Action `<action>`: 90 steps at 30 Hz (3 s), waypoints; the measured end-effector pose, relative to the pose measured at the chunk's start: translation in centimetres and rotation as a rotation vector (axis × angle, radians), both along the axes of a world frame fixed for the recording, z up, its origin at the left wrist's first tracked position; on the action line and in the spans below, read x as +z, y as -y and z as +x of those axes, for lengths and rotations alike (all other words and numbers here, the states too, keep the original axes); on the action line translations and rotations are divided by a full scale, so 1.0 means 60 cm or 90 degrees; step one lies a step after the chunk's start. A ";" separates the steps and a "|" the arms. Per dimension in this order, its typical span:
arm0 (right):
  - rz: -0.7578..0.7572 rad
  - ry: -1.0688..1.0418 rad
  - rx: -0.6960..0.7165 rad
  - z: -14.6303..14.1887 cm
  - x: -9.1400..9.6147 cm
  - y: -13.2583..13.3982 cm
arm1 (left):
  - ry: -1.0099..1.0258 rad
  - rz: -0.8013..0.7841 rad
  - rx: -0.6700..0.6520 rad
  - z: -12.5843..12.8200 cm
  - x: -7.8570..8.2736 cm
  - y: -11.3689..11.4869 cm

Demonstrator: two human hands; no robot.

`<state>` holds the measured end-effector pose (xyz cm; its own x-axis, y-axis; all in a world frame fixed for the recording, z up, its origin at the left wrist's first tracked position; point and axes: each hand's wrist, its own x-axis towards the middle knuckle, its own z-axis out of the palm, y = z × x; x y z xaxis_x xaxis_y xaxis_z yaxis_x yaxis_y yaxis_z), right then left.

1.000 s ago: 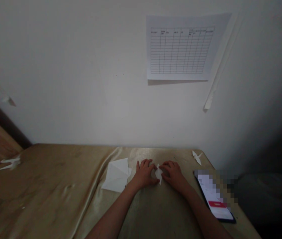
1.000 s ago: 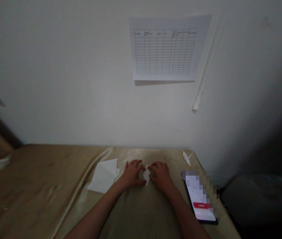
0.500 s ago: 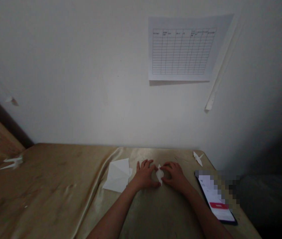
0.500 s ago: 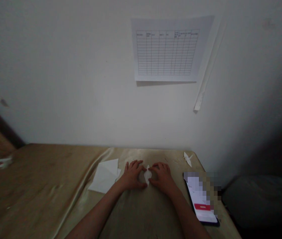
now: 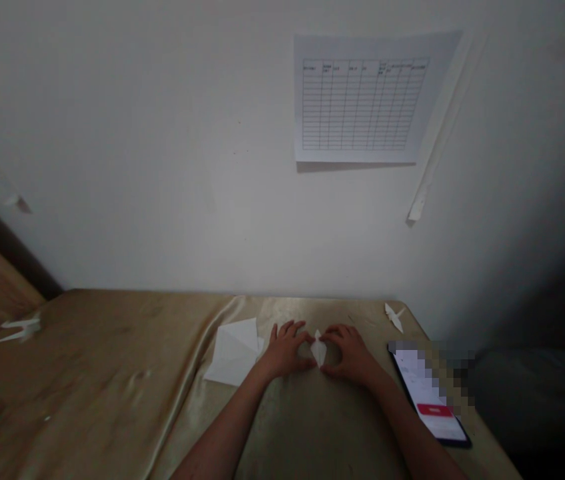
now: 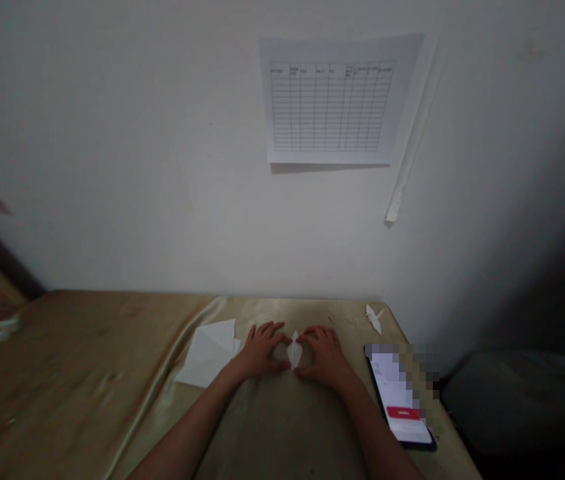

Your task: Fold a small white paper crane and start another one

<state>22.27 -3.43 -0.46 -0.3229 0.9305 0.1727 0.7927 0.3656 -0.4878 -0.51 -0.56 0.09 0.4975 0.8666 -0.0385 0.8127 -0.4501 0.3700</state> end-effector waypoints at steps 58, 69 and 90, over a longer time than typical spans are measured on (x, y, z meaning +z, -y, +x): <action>0.122 0.086 -0.043 -0.040 -0.005 0.000 | 0.061 0.055 0.059 0.005 0.010 -0.007; 0.153 0.118 -0.036 -0.040 -0.001 -0.003 | 0.057 0.073 0.067 0.010 0.010 -0.007; 0.225 0.206 -0.025 -0.049 -0.006 -0.006 | 0.069 0.073 0.071 0.012 0.002 -0.013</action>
<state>19.34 -3.09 -0.81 -0.3783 0.8456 0.3766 0.8997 0.4316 -0.0653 0.22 0.22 0.18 0.3933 0.9125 0.1121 0.8181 -0.4030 0.4103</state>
